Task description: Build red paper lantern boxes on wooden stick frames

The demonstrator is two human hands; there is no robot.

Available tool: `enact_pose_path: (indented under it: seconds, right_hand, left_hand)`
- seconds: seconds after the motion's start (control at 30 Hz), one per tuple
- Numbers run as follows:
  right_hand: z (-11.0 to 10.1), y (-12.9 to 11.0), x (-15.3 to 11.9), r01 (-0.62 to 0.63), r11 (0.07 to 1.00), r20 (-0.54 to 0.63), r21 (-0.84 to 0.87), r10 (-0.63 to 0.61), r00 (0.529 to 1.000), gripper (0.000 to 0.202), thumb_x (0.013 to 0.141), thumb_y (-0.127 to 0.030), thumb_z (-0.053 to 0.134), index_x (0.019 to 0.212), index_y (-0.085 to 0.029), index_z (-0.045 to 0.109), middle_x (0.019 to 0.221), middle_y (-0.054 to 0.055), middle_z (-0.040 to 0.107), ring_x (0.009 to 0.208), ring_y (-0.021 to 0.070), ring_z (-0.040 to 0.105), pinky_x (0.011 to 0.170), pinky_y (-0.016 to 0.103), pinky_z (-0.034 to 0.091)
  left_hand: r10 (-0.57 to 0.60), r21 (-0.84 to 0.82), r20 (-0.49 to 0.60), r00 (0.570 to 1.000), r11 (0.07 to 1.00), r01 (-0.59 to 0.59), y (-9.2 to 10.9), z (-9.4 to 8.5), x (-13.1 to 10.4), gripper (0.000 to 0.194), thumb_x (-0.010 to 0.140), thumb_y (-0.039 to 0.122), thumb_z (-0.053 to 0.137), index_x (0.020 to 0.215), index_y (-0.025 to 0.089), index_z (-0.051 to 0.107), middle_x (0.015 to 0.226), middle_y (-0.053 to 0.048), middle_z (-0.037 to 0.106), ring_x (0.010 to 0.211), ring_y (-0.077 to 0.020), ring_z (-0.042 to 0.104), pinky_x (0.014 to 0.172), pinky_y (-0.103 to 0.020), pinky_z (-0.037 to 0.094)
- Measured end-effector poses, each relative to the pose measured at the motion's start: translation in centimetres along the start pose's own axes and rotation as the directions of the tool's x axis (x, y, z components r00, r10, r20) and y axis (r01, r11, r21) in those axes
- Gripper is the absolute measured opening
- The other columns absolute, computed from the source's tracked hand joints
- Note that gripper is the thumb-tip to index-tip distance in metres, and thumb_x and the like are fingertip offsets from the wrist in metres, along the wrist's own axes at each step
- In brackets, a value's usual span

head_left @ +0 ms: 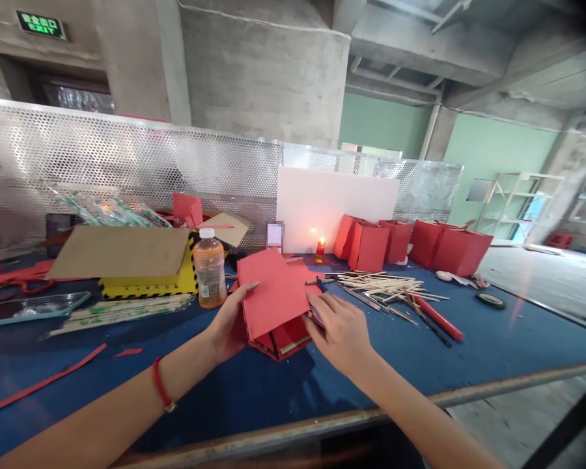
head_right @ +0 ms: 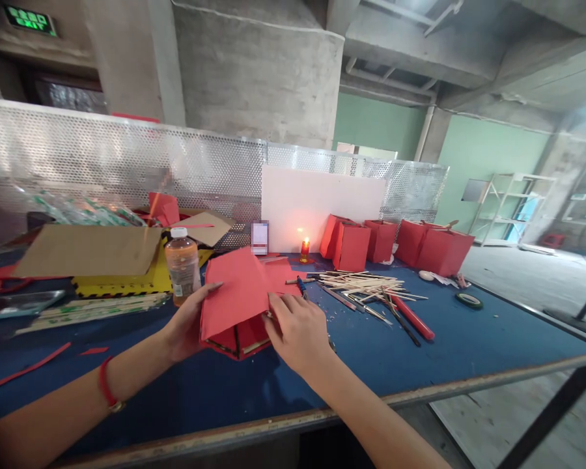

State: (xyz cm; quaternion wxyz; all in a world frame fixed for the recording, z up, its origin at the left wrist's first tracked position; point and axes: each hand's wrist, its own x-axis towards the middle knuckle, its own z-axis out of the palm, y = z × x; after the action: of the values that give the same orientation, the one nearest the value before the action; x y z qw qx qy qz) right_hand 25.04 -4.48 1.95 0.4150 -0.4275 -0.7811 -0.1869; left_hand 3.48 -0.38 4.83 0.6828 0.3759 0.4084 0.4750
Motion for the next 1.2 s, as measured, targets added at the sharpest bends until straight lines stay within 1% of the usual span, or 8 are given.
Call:
enact_pose_path:
  seconds: [0.2, 0.4, 0.47, 0.5, 0.57, 0.63, 0.8, 1.2]
  right_hand:
    - [0.2, -0.1, -0.6, -0.074, 0.993, -0.102, -0.093, 0.065, 0.993, 0.022, 0.094, -0.021, 0.050, 0.087, -0.018, 0.071, 0.058, 0.000, 0.068, 0.049, 0.0158, 0.062, 0.051, 0.030, 0.028]
    - [0.5, -1.1, -1.5, -0.198, 0.974, -0.199, -0.112, 0.173, 0.965, 0.022, 0.090, -0.023, 0.051, 0.089, -0.020, 0.073, 0.057, -0.001, 0.069, 0.047, 0.0153, 0.063, 0.051, 0.028, 0.028]
    - [0.6, -1.6, -1.8, -0.224, 0.967, -0.228, -0.120, 0.193, 0.954, 0.025, 0.090, -0.023, 0.050, 0.096, -0.019, 0.073, 0.055, -0.001, 0.069, 0.045, 0.0159, 0.062, 0.050, 0.029, 0.028]
    - [0.7, -1.8, -1.9, -0.231, 0.965, -0.241, -0.123, 0.197, 0.950, 0.027, 0.090, -0.023, 0.049, 0.100, -0.019, 0.074, 0.055, -0.001, 0.068, 0.044, 0.0161, 0.062, 0.050, 0.029, 0.029]
    - [0.9, -2.1, -2.1, -0.233, 0.964, -0.266, -0.129, 0.193, 0.945, 0.030, 0.091, -0.023, 0.048, 0.105, -0.018, 0.074, 0.055, -0.001, 0.069, 0.044, 0.0164, 0.062, 0.050, 0.029, 0.030]
    - [1.0, -2.2, -2.1, -0.221, 0.966, -0.286, -0.135, 0.175, 0.942, 0.030, 0.092, -0.024, 0.048, 0.103, -0.018, 0.075, 0.057, 0.000, 0.070, 0.046, 0.0168, 0.064, 0.050, 0.029, 0.031]
    - [1.1, -2.0, -2.3, -0.204, 0.967, -0.323, -0.151, 0.147, 0.935, 0.029, 0.094, -0.022, 0.047, 0.094, -0.018, 0.076, 0.059, 0.002, 0.072, 0.048, 0.0174, 0.065, 0.052, 0.029, 0.034]
    - [1.2, -2.0, -3.1, -0.204, 0.973, -0.321, -0.107, 0.160, 0.933, 0.027, 0.095, -0.022, 0.049, 0.093, -0.015, 0.075, 0.060, 0.003, 0.071, 0.050, 0.0183, 0.065, 0.053, 0.030, 0.035]
  left_hand:
    - [-0.118, 0.179, 0.083, 0.990, 0.979, 0.102, -0.2, -0.7, -0.9, 0.053, 0.094, 0.056, 0.051, 0.125, 0.015, 0.063, 0.106, -0.019, 0.076, 0.091, -0.0379, 0.075, 0.070, -0.049, 0.061]
    - [0.314, 0.400, 0.031, 0.949, 0.866, -0.300, -2.1, -1.5, -3.3, 0.091, 0.078, 0.050, 0.077, 0.154, 0.029, 0.031, 0.164, -0.011, 0.033, 0.154, -0.0353, 0.020, 0.120, -0.055, 0.030]
    - [0.484, 0.517, 0.127, 0.866, 0.713, -0.474, -3.6, -1.4, -4.0, 0.097, 0.069, 0.034, 0.086, 0.152, 0.029, 0.036, 0.168, -0.006, 0.024, 0.157, -0.0307, 0.008, 0.127, -0.051, 0.011]
    - [0.614, 0.645, 0.272, 0.741, 0.455, -0.614, -4.4, -1.2, -4.3, 0.089, 0.075, 0.032, 0.081, 0.153, 0.028, 0.037, 0.168, -0.008, 0.025, 0.156, -0.0328, 0.013, 0.126, -0.056, 0.012]
    - [0.712, 0.718, 0.491, 0.503, -0.003, -0.696, -5.8, -1.1, -4.3, 0.072, 0.087, 0.020, 0.063, 0.154, 0.031, 0.036, 0.162, -0.008, 0.038, 0.151, -0.0312, 0.031, 0.120, -0.059, 0.030]
    - [0.729, 0.736, 0.551, 0.406, -0.195, -0.649, -6.5, -1.0, -3.9, 0.062, 0.089, 0.011, 0.051, 0.149, 0.027, 0.045, 0.152, -0.011, 0.052, 0.143, -0.0312, 0.046, 0.113, -0.058, 0.044]
    - [0.730, 0.768, 0.542, 0.416, -0.230, -0.597, -6.4, -0.8, -3.1, 0.049, 0.091, 0.005, 0.039, 0.129, 0.020, 0.067, 0.134, -0.009, 0.068, 0.133, -0.0318, 0.057, 0.107, -0.051, 0.054]
    - [0.683, 0.763, 0.589, 0.432, -0.293, -0.577, -5.6, -0.1, -3.4, 0.041, 0.096, 0.012, 0.041, 0.123, 0.015, 0.072, 0.130, -0.011, 0.070, 0.127, -0.0349, 0.062, 0.102, -0.055, 0.057]
